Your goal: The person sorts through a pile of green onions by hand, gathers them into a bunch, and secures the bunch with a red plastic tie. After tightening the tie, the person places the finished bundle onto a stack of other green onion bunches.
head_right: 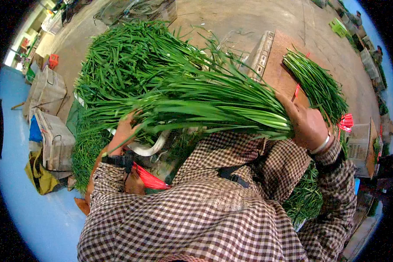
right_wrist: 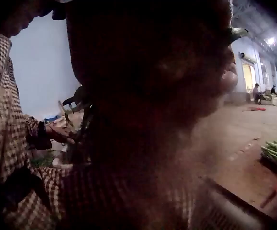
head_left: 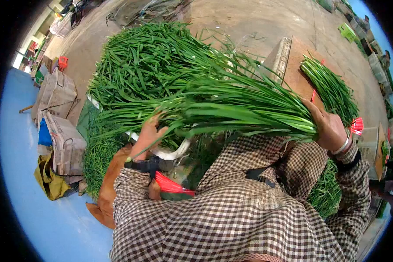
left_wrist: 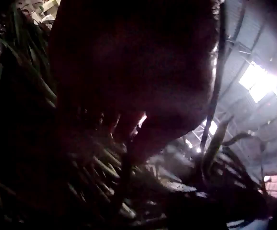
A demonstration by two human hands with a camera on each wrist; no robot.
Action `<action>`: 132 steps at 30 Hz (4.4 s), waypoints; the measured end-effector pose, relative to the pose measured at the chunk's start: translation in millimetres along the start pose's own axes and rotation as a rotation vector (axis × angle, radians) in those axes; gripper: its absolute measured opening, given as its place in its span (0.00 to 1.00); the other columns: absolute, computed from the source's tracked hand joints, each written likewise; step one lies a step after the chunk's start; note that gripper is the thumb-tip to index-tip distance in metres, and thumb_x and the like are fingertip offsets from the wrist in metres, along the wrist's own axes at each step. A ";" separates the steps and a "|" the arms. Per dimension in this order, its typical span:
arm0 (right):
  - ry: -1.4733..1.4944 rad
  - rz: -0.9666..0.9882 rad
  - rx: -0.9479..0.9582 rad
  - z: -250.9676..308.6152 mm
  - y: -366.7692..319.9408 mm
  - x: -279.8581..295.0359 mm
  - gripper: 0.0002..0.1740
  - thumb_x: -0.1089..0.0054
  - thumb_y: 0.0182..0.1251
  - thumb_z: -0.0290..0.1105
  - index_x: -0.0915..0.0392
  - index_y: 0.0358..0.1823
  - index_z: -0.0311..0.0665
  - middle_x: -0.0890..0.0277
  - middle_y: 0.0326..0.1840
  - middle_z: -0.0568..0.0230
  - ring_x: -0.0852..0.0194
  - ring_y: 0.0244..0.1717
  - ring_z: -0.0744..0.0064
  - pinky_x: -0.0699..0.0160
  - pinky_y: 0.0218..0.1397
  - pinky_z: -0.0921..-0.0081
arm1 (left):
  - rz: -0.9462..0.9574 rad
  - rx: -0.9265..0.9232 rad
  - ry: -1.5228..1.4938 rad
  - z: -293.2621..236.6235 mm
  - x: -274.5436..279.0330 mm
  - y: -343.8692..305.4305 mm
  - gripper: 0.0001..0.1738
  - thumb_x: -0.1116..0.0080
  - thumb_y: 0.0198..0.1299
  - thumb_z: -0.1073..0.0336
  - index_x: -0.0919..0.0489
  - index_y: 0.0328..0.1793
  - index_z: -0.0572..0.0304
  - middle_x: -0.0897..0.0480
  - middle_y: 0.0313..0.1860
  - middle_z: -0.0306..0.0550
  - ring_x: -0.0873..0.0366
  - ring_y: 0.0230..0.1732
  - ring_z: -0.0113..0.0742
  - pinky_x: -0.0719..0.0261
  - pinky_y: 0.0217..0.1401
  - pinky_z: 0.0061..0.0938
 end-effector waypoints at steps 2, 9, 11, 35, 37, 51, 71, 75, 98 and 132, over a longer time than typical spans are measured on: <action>0.013 -0.102 -0.021 -8.3 -9.1 -15.5 0.45 0.35 0.46 0.33 0.47 0.67 0.42 0.27 0.45 0.41 0.25 0.41 0.46 0.25 0.39 0.59 | -0.028 -0.077 0.063 10.2 30.7 1.0 0.29 0.42 0.49 0.68 0.30 0.61 0.60 0.34 0.66 0.49 0.35 0.65 0.41 0.40 0.66 0.30; 0.258 -0.222 -0.084 -35.0 -84.0 -44.3 0.44 0.32 0.46 0.33 0.45 0.66 0.39 0.29 0.53 0.44 0.28 0.48 0.42 0.26 0.48 0.62 | -0.058 0.564 -0.517 2.7 41.9 -16.9 0.26 0.45 0.58 0.66 0.31 0.63 0.63 0.30 0.61 0.49 0.30 0.59 0.40 0.19 0.46 0.29; 0.301 -0.245 -0.110 -37.8 -96.6 -49.5 0.44 0.32 0.46 0.33 0.45 0.66 0.39 0.29 0.53 0.44 0.28 0.49 0.43 0.26 0.48 0.62 | -0.149 0.537 -0.308 -19.7 58.7 -14.3 0.22 0.45 0.56 0.65 0.27 0.57 0.68 0.23 0.52 0.50 0.23 0.47 0.35 0.19 0.39 0.26; 0.813 -0.904 -0.555 -66.4 -87.7 -50.5 0.47 0.36 0.45 0.30 0.53 0.66 0.31 0.26 0.42 0.38 0.24 0.41 0.43 0.25 0.42 0.61 | 0.985 -0.264 -0.701 -358.6 -265.6 93.8 0.32 0.36 0.52 0.57 0.31 0.59 0.68 0.26 0.56 0.50 0.30 0.57 0.39 0.34 0.61 0.31; 0.727 -0.814 -0.734 -68.6 -73.8 -67.2 0.52 0.35 0.46 0.34 0.60 0.68 0.30 0.25 0.32 0.38 0.25 0.31 0.41 0.26 0.33 0.56 | 0.977 0.067 -1.188 -343.8 -297.1 102.8 0.31 0.37 0.54 0.56 0.32 0.60 0.62 0.25 0.54 0.43 0.28 0.53 0.33 0.29 0.54 0.28; 0.738 -0.414 -0.416 -71.4 -48.7 -147.3 0.65 0.35 0.47 0.55 0.70 0.63 0.10 0.28 0.36 0.29 0.25 0.36 0.40 0.24 0.38 0.61 | 1.255 0.727 -2.078 -260.8 -397.7 75.0 0.27 0.44 0.58 0.61 0.35 0.62 0.61 0.25 0.53 0.52 0.23 0.50 0.41 0.17 0.49 0.32; 1.153 -0.480 -0.701 -180.8 36.9 -122.1 0.13 0.48 0.59 0.25 0.27 0.42 0.23 0.22 0.29 0.51 0.22 0.22 0.71 0.23 0.28 0.76 | 1.127 0.685 -2.145 -277.6 -376.7 78.1 0.36 0.38 0.54 0.56 0.39 0.65 0.63 0.31 0.57 0.61 0.27 0.46 0.44 0.23 0.47 0.38; 0.812 -0.526 -0.633 -181.5 47.1 -135.8 0.14 0.43 0.51 0.31 0.22 0.35 0.27 0.22 0.29 0.44 0.22 0.35 0.50 0.24 0.42 0.64 | 1.073 0.678 -2.086 -275.0 -371.5 78.8 0.35 0.38 0.52 0.60 0.39 0.64 0.64 0.28 0.54 0.58 0.25 0.45 0.43 0.22 0.47 0.36; 1.156 -0.159 -0.808 -268.2 119.3 -130.3 0.20 0.39 0.60 0.45 0.21 0.31 0.30 0.28 0.16 0.64 0.39 0.13 0.77 0.39 0.17 0.73 | 1.018 0.752 -1.645 -242.6 -388.3 68.6 0.23 0.42 0.53 0.66 0.32 0.53 0.68 0.26 0.41 0.45 0.27 0.33 0.33 0.27 0.39 0.31; 1.468 -1.098 -0.121 -187.3 -126.6 63.4 0.14 0.53 0.69 0.34 0.24 0.40 0.29 0.23 0.31 0.55 0.35 0.18 0.82 0.35 0.22 0.87 | 0.894 0.817 -1.533 -245.4 -381.5 80.2 0.15 0.42 0.52 0.65 0.28 0.41 0.70 0.25 0.26 0.46 0.25 0.26 0.33 0.22 0.30 0.30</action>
Point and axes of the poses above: each hand's wrist, its own y-axis towards the middle knuckle, its own x-axis out of the back of the hand, z = x × y, the point moved 6 cm from there along y, towards the middle knuckle
